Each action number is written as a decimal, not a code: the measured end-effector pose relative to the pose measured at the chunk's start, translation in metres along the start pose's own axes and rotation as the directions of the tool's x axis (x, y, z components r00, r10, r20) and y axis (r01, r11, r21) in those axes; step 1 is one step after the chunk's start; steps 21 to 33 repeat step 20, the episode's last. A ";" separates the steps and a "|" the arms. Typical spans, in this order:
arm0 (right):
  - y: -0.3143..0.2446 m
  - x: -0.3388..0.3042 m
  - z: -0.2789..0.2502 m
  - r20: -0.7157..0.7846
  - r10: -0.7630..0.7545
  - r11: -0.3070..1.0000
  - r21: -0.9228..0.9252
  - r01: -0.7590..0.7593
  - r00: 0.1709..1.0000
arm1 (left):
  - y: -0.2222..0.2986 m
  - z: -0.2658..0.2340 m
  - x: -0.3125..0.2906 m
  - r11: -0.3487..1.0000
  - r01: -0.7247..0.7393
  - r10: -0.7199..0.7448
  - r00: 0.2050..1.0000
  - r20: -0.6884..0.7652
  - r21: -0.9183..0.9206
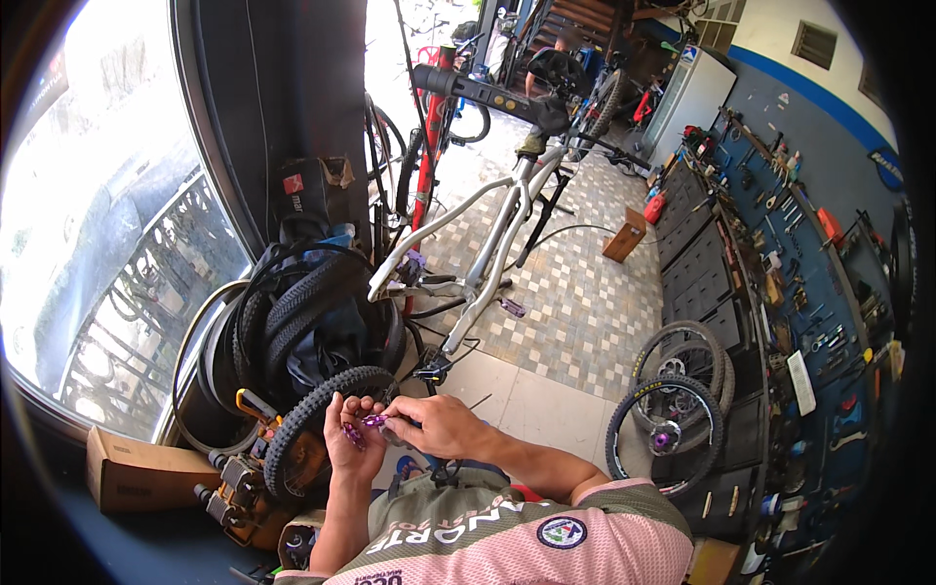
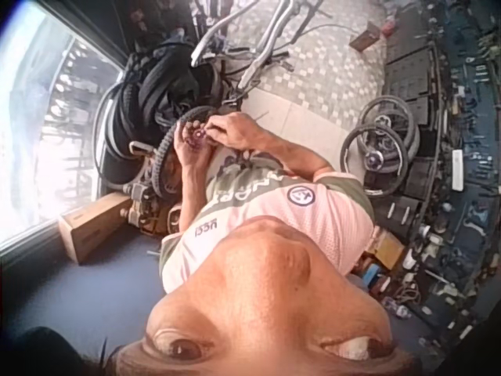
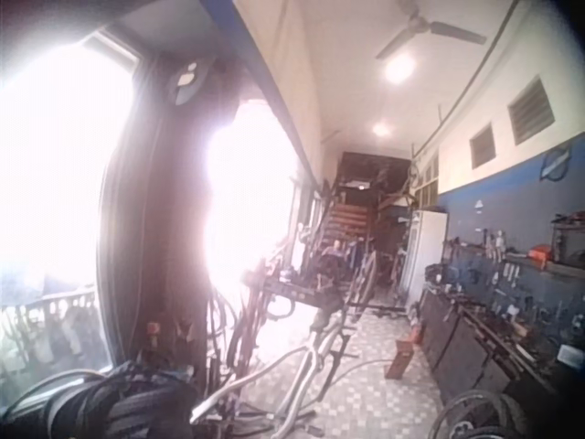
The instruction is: The person works on a bicycle frame mounted on a repair stand, using a hammer to tap the frame and a hex key to tighten bolts on the crankset. The person also retrieves small parts from a tray and handles a cable or hose.
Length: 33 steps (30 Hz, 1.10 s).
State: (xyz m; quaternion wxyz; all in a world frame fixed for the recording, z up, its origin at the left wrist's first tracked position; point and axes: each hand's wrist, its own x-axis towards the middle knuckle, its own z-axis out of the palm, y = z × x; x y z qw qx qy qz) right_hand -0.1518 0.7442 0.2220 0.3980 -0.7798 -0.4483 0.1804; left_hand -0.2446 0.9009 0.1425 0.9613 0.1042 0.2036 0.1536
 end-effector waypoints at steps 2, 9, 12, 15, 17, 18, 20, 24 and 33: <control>-0.005 -0.004 -0.010 -0.016 0.017 0.995 0.103 -0.015 1.000 | 0.012 -0.026 0.003 0.993 0.030 -0.028 0.999 -0.026 0.110; -0.018 -0.009 -0.046 -0.147 0.088 0.992 0.098 -0.074 0.985 | 0.022 -0.133 0.016 0.912 0.114 0.014 0.952 -0.306 0.394; -0.008 -0.012 -0.050 -0.225 0.050 0.997 0.075 -0.034 0.973 | 0.006 -0.156 0.009 0.807 0.120 0.121 0.924 -0.362 0.578; -0.003 -0.015 -0.050 -0.254 0.046 0.997 0.071 -0.029 0.966 | -0.001 -0.172 0.004 0.772 0.163 0.090 0.929 -0.360 0.614; -0.001 -0.015 -0.051 -0.245 0.062 0.997 0.059 -0.049 0.968 | 0.002 -0.176 -0.003 0.806 0.194 0.020 0.935 -0.354 0.559; -0.001 -0.015 -0.050 -0.259 0.052 0.998 0.035 -0.045 0.964 | 0.007 -0.177 -0.003 0.838 0.204 -0.025 0.941 -0.338 0.506; 0.000 -0.013 -0.049 -0.231 0.033 0.999 0.028 -0.027 0.972 | 0.017 -0.177 -0.008 0.867 0.216 -0.063 0.942 -0.330 0.450; 0.000 -0.013 -0.049 -0.231 0.033 0.999 0.028 -0.027 0.972 | 0.017 -0.177 -0.008 0.867 0.216 -0.063 0.942 -0.330 0.450; 0.000 -0.013 -0.049 -0.231 0.033 0.999 0.028 -0.027 0.972 | 0.017 -0.177 -0.008 0.867 0.216 -0.063 0.942 -0.330 0.450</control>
